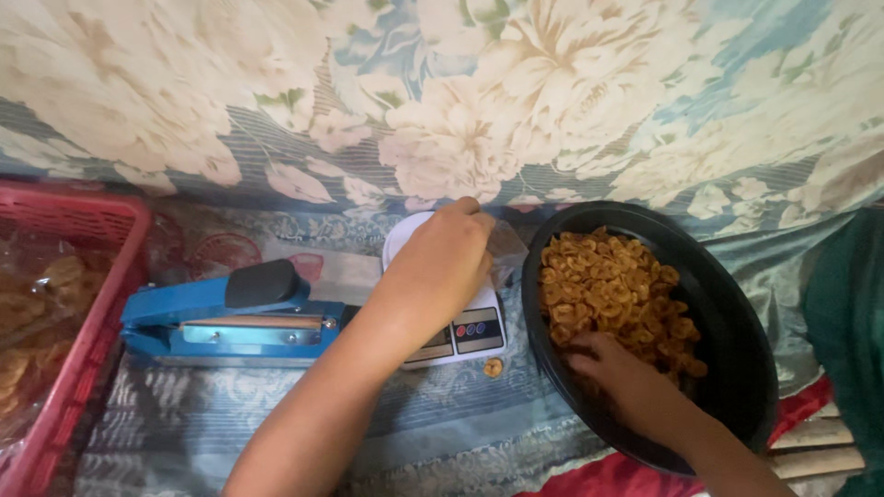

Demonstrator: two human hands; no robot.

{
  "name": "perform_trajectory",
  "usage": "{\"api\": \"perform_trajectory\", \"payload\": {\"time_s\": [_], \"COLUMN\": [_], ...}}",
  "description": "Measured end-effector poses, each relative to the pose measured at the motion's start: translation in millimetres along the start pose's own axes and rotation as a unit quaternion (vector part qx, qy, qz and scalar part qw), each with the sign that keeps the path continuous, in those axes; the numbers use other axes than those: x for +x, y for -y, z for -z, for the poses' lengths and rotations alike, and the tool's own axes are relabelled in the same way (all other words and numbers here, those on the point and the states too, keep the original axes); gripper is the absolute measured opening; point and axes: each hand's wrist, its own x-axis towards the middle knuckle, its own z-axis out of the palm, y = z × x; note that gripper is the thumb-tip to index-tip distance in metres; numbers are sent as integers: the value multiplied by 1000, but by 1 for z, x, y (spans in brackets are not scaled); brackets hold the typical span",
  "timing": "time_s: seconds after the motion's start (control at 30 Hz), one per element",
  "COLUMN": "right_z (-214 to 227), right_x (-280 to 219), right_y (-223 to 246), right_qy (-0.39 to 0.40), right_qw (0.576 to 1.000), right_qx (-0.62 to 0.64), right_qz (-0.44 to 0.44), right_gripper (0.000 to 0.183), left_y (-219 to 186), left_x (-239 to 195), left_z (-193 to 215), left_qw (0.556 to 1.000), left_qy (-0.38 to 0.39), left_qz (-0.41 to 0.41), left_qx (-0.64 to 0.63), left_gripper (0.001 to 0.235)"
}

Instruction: The person weighs dried banana chips on a digital scale, places them into a clear plastic bag, and seals the bag using a blue heat sealer. The sealed bags are then placed into a red basket.

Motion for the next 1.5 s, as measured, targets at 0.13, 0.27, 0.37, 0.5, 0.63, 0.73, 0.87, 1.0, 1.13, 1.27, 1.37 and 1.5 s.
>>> {"api": "perform_trajectory", "payload": {"time_s": [0.13, 0.27, 0.37, 0.5, 0.63, 0.73, 0.87, 1.0, 1.13, 1.27, 1.37, 1.5], "right_z": [-6, 26, 42, 48, 46, 44, 45, 49, 56, 75, 93, 120], "right_x": [-9, 5, 14, 14, 17, 20, 28, 32, 47, 68, 85, 120], "right_y": [-45, -69, -69, -70, -77, -77, -70, -58, -48, -30, 11, 79], "right_qy": [56, -34, -98, -156, -167, -186, -204, -212, -209, -184, -172, -152], "right_qw": [965, 911, 801, 662, 697, 733, 787, 816, 836, 875, 936, 982], "right_qx": [121, 216, 426, 648, 627, 555, 446, 420, 371, 372, 294, 1], "right_qz": [-224, -351, -410, -342, -304, -347, -375, -336, -346, -247, -87, 109], "right_gripper": [25, 27, 32, 36, 33, 35, 33, 32, 29, 26, 24, 21], "left_y": [-1, -1, 1, -1, -2, -2, 0, 4, 7, 10, 12, 13], "left_x": [-2, 0, 0, 0, -1, 1, 0, 0, 0, 0, 1, 5], "left_z": [-6, -10, -8, -7, -3, -3, -4, -9, -19, -29, -30, -26], "left_qw": [1000, 1000, 1000, 1000, 1000, 1000, 1000, 1000, 999, 999, 999, 999], "left_qy": [9, 12, 13, 12, 13, 17, 11, 7, 23, 13, 21, 29], "left_qz": [-6, -17, -19, -9, 0, 3, 2, -25, -29, -38, -45, -39], "left_qx": [2, 4, 7, -13, -5, -2, -2, -4, 16, 22, 20, 9], "left_gripper": [14, 15, 15, 17, 15, 15, 16, 16, 16, 11, 14, 16]}}
